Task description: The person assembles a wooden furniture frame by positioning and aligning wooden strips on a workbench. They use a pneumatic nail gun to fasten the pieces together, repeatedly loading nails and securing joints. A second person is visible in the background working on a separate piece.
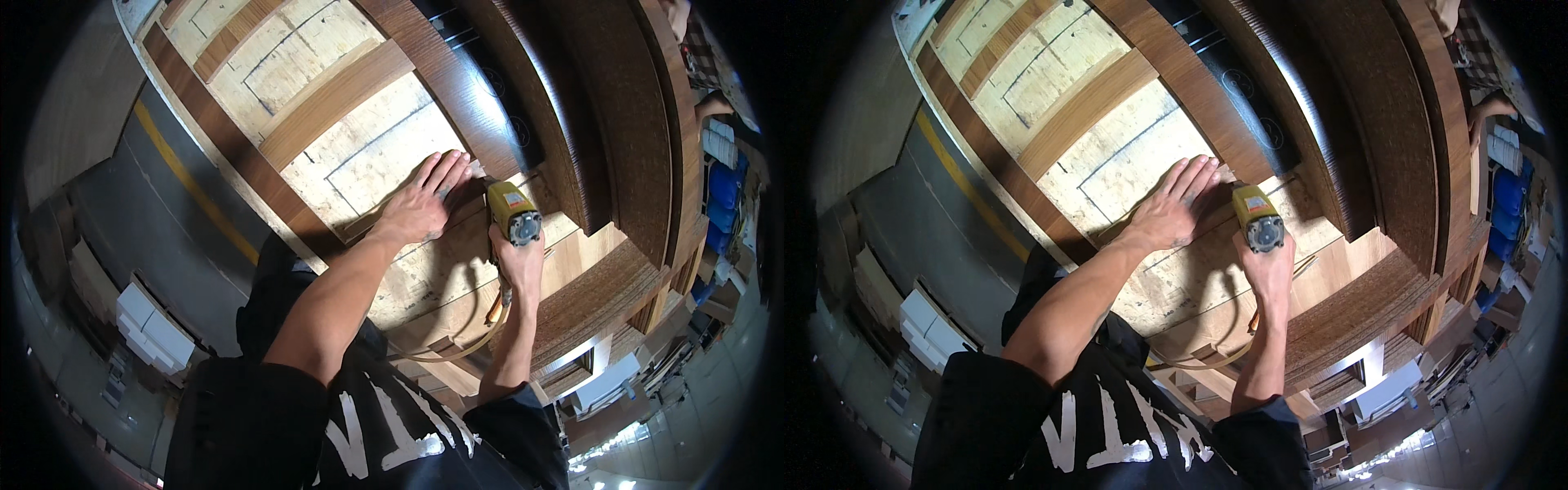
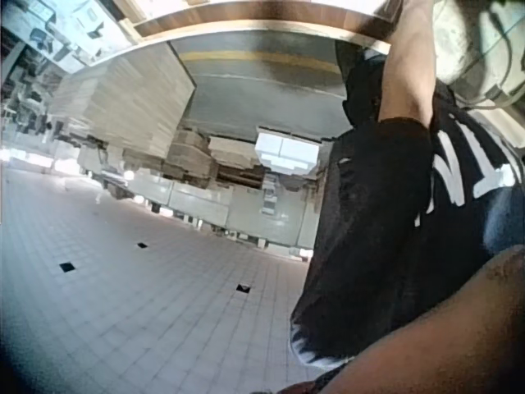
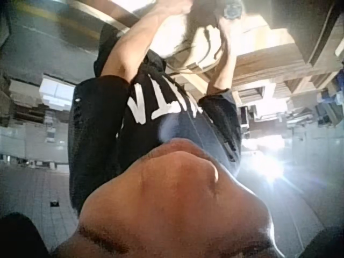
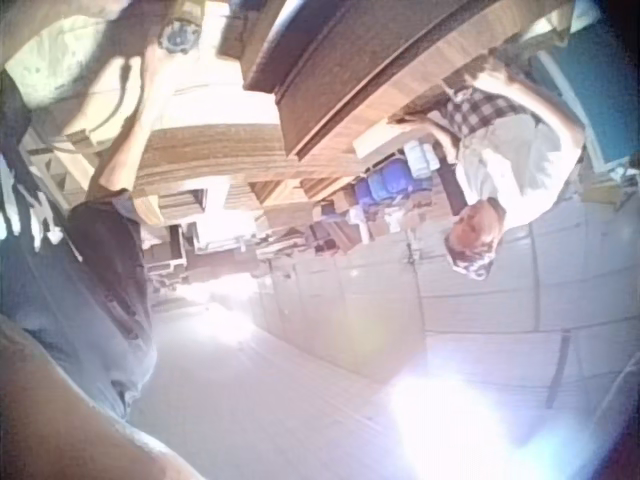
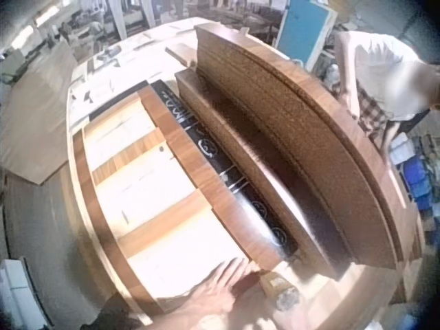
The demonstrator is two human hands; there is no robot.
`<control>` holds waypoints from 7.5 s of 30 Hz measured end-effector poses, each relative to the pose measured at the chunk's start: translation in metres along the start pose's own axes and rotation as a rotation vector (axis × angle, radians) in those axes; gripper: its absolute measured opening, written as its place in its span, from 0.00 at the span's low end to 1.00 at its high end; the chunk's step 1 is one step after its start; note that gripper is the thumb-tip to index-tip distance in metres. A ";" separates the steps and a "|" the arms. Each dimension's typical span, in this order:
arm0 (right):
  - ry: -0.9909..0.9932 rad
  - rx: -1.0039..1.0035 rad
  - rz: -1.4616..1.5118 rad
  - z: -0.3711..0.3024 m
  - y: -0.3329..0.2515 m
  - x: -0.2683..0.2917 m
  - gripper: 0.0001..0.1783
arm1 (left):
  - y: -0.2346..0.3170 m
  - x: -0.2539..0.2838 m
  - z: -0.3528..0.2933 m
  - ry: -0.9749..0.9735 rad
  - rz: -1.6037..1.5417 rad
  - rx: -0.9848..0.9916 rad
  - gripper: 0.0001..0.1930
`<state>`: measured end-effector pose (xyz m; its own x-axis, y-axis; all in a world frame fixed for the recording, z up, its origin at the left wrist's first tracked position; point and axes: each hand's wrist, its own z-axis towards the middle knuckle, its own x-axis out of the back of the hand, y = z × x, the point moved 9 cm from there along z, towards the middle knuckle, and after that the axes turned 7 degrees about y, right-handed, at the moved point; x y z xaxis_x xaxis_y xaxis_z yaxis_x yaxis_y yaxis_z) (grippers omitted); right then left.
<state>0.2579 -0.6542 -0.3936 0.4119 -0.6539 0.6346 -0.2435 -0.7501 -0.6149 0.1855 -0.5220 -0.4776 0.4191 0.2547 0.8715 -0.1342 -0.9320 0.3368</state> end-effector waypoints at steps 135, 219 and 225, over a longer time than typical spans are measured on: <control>0.261 0.412 1.831 -0.269 -0.127 -0.051 0.26 | 0.002 0.217 -0.235 0.344 -0.791 -0.600 0.35; 0.285 1.313 1.761 -0.365 -0.211 0.000 0.51 | 0.000 0.351 -0.384 0.550 -0.654 -0.904 0.32; 0.230 1.415 1.883 -0.362 -0.213 -0.006 0.62 | 0.000 0.355 -0.379 0.488 -0.547 -0.852 0.27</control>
<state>-0.0109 -0.5261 -0.0972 0.4549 -0.3523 -0.8179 0.4653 0.8771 -0.1191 -0.0061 -0.3339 -0.0327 0.2381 0.8232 0.5154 -0.6884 -0.2313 0.6875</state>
